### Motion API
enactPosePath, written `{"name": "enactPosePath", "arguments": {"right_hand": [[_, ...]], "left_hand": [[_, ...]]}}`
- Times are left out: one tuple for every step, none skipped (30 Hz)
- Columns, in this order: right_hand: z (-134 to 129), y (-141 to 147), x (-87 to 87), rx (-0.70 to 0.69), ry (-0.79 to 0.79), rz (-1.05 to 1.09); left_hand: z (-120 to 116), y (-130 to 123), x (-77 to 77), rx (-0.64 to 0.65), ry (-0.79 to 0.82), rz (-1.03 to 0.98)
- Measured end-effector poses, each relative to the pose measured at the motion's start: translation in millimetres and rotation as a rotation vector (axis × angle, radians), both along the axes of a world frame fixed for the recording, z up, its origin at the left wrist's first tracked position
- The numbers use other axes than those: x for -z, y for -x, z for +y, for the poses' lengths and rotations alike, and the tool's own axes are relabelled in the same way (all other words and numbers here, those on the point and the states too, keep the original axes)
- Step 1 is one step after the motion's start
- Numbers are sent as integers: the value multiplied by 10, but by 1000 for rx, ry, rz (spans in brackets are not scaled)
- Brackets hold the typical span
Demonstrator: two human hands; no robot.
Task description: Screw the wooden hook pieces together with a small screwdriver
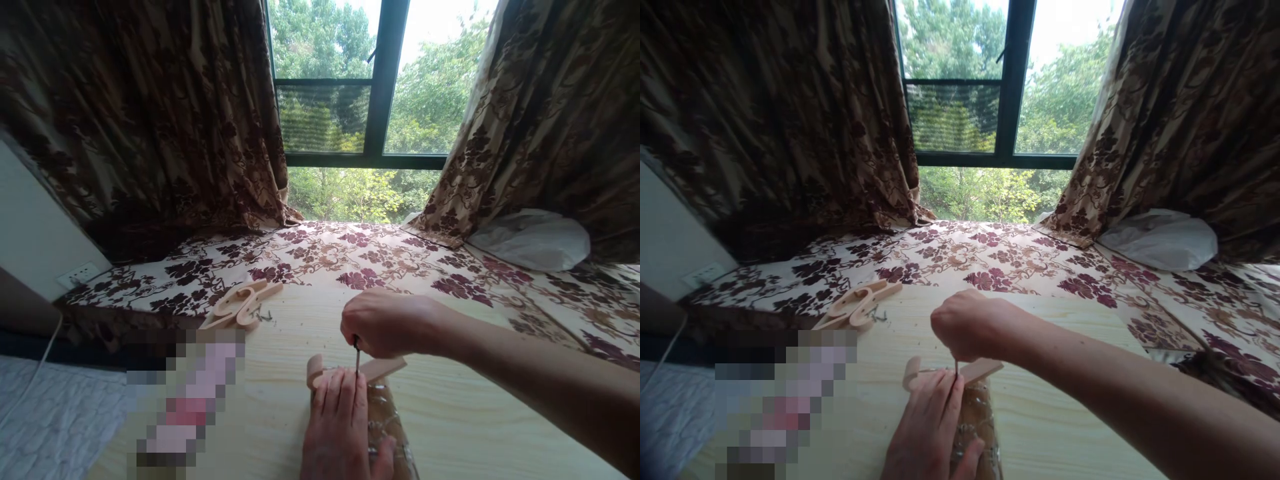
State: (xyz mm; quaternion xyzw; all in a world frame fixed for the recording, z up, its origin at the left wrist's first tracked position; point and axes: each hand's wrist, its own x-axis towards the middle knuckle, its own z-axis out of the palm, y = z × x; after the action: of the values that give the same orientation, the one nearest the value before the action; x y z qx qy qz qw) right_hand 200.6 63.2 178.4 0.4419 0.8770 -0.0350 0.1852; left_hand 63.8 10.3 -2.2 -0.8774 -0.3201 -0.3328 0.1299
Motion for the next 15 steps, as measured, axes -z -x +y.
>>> {"name": "enactPosePath", "arguments": {"right_hand": [[5, -5, 9, 4, -3, -4], [11, -4, 13, 9, -7, -9], [16, 2, 12, 16, -11, -14], [21, 12, 5, 23, -14, -18], [25, 24, -5, 28, -14, -21], [26, 37, -18, 32, -11, -25], [26, 47, -32, 34, -4, -29], [24, 53, -45, 34, 4, -32], [21, 54, -55, 32, 11, -34], [17, 51, -61, 28, 13, -33], [13, 43, -61, 25, 12, -30], [10, 33, -56, 23, 8, -26], [9, 21, -46, 22, 2, -21], [10, 9, -33, 23, -4, -17], [13, -1, -21, 27, -8, -15]], "left_hand": [[7, 3, -10, 5, -10, 3], [11, 5, -16, 8, -18, 3], [12, 6, -18, 8, -22, 3], [10, 6, -14, 5, -21, 2], [6, 6, -4, 0, -16, 0], [0, 4, 11, -6, -11, -4], [-6, 0, 30, -14, -8, -12], [-11, -4, 50, -20, -7, -22], [-15, -9, 70, -24, -8, -34], [-18, -14, 85, -27, -8, -46], [-20, -19, 94, -27, -6, -53], [-21, -22, 94, -25, 0, -57], [-22, -24, 85, -21, 12, -57], [-23, -24, 68, -16, 28, -56], [-26, -22, 44, -11, 44, -54]]}}
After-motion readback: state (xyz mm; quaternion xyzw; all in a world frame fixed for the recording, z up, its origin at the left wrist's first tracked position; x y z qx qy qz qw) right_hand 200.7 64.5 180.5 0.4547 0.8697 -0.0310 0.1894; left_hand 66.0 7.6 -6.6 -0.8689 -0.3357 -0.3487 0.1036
